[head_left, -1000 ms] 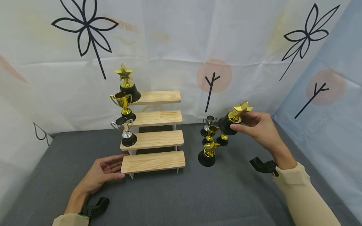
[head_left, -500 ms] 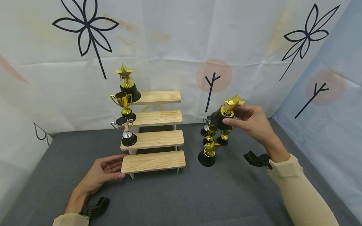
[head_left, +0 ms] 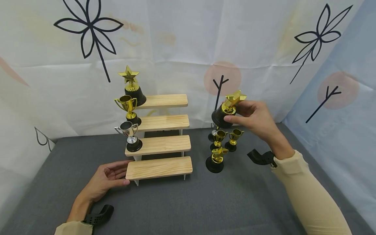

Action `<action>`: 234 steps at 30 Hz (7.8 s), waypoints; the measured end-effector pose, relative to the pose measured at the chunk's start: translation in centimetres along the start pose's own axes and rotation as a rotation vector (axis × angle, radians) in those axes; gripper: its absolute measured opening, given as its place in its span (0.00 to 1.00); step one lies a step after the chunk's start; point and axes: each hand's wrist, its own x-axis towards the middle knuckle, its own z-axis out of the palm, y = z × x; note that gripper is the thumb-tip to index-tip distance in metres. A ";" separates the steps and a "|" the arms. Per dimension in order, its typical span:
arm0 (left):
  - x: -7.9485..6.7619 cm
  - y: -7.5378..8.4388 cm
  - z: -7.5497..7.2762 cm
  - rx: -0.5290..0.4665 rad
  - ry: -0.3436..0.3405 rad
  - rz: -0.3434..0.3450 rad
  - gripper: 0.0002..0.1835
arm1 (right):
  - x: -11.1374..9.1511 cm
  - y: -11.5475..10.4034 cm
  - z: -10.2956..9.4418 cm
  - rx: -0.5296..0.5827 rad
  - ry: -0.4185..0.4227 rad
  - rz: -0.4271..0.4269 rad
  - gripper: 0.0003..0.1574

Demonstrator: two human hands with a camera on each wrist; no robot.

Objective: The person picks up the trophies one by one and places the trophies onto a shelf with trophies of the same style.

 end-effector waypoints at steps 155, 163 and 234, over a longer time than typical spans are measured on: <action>0.0 0.4 0.4 -0.012 0.016 0.000 0.37 | 14.8 -3.6 12.9 0.047 -0.222 -0.034 0.35; 0.1 0.3 0.4 -0.019 0.010 0.005 0.37 | 14.8 -3.7 13.3 0.049 -0.218 -0.021 0.38; 0.0 -0.3 -0.1 -0.043 -0.018 0.015 0.38 | 15.1 -4.7 15.4 -0.044 -0.196 -0.027 0.41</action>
